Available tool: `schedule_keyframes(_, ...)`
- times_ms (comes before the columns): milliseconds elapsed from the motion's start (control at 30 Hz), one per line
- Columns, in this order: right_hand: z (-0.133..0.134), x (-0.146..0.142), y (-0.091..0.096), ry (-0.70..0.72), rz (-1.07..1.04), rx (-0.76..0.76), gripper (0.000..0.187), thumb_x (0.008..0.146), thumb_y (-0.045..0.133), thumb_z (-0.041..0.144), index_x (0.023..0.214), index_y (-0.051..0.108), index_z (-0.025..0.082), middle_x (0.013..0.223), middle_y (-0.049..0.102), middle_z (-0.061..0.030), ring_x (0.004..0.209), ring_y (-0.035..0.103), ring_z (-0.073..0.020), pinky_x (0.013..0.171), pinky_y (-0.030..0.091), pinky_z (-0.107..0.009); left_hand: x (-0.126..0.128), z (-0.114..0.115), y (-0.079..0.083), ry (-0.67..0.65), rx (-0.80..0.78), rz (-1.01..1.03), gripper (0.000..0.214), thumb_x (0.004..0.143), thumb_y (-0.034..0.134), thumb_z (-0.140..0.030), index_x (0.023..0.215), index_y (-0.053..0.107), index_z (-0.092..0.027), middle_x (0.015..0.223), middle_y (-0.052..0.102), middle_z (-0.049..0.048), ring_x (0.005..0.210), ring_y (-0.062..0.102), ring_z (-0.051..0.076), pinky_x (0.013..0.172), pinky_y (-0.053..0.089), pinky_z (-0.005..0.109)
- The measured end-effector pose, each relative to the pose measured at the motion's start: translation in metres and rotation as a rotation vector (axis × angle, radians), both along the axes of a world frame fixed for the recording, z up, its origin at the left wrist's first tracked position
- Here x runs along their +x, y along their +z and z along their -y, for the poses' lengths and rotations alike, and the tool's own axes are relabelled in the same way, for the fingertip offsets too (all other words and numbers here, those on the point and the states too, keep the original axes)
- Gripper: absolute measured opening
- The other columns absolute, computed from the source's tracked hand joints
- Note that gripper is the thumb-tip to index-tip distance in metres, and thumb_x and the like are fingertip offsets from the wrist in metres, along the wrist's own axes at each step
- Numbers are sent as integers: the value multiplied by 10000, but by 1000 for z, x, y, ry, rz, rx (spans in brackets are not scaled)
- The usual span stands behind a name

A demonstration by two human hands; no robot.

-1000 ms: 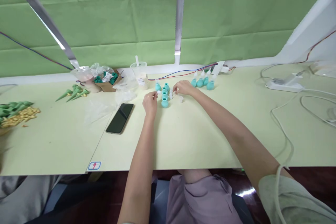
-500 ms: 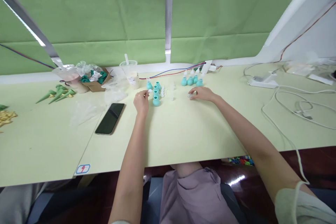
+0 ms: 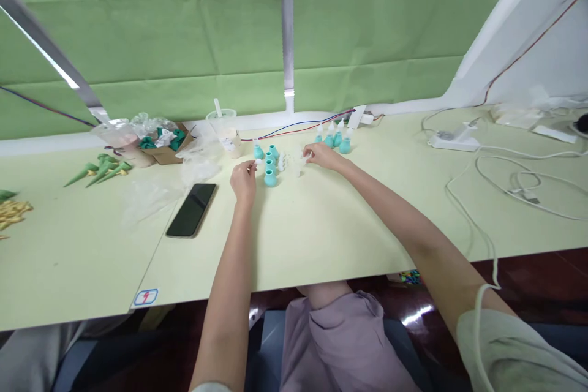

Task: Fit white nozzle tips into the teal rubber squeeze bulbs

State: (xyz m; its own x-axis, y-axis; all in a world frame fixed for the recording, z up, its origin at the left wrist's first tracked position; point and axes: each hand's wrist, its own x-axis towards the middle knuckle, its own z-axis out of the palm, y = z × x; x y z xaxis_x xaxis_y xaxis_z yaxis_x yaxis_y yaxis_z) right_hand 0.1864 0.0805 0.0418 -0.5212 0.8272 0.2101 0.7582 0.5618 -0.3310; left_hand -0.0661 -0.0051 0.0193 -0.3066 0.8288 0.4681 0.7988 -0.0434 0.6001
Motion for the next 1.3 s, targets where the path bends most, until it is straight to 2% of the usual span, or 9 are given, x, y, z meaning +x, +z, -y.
schedule_keyframes(67, -6, -8, -1, 16, 72, 17, 159, 742, 614, 121, 896, 650, 135, 931, 665, -83, 834, 590, -168, 749, 408, -247, 0, 0, 0, -2, -1, -7, 250, 878, 451, -265, 981, 673, -218, 837, 701, 23, 831, 588, 182, 750, 399, 279)
schedule_keyframes(200, -12, -16, -4, 19, 146, 45, 212, 753, 577, 90, 946, 653, 135, 997, 643, -102, 897, 578, -183, 781, 393, -260, 0, -1, -1, -5, 4, -14, 246, 882, 452, -267, 981, 673, -223, 820, 701, 16, 828, 591, 183, 737, 399, 280)
schedule_keyframes(367, -8, -22, -5, -48, 157, 104, 393, 778, 579, 133, 1164, 518, 176, 1016, 665, -71, 971, 570, -223, 842, 310, -335, 1, -1, -1, -2, 6, -15, 240, 884, 459, -269, 971, 677, -217, 831, 701, 24, 843, 594, 190, 733, 403, 283)
schedule_keyframes(600, -1, -27, 0, -71, 313, 219, 156, 800, 613, 279, 941, 599, 212, 1002, 690, -67, 974, 542, -261, 824, 229, -375, 2, -1, 0, -11, -13, -14, 254, 882, 446, -264, 986, 674, -226, 841, 697, 28, 865, 591, 190, 756, 408, 286)
schedule_keyframes(867, 0, -20, 1, -49, 227, 279, 273, 796, 624, 301, 1054, 592, 218, 1063, 643, -74, 992, 533, -264, 820, 231, -367, 2, 0, 0, -19, -17, -15, 244, 886, 458, -275, 995, 670, -222, 835, 702, 23, 863, 591, 188, 745, 403, 281)
schedule_keyframes(967, 7, -16, 7, -70, 114, 317, 296, 834, 579, 341, 1109, 578, 234, 1105, 614, -76, 992, 535, -255, 812, 243, -350, 2, 0, 0, -10, -28, -17, 245, 887, 458, -272, 1004, 668, -221, 844, 703, 23, 872, 592, 189, 753, 403, 280)
schedule_keyframes(1033, 16, -14, 9, -40, 70, 283, 301, 857, 544, 390, 1120, 584, 249, 1113, 607, -67, 964, 546, -238, 791, 261, -330, 2, 0, 1, -7, -36, -17, 249, 888, 452, -268, 1001, 669, -223, 850, 702, 25, 872, 591, 190, 753, 403, 280)
schedule_keyframes(1167, 34, -17, 6, 90, 192, 190, 284, 824, 596, 395, 1064, 628, 246, 1105, 623, -55, 990, 549, -233, 769, 269, -313, 2, 0, 1, -11, -23, -15, 246, 887, 449, -255, 986, 672, -226, 849, 698, 24, 859, 588, 188, 751, 402, 282)
schedule_keyframes(1300, 38, -19, 0, 61, 280, 208, 205, 824, 599, 289, 1009, 645, 215, 1029, 668, -58, 990, 548, -237, 766, 259, -329, 1, -1, -1, -8, -6, -16, 245, 886, 448, -254, 990, 669, -227, 845, 693, 29, 856, 585, 187, 756, 402, 281)
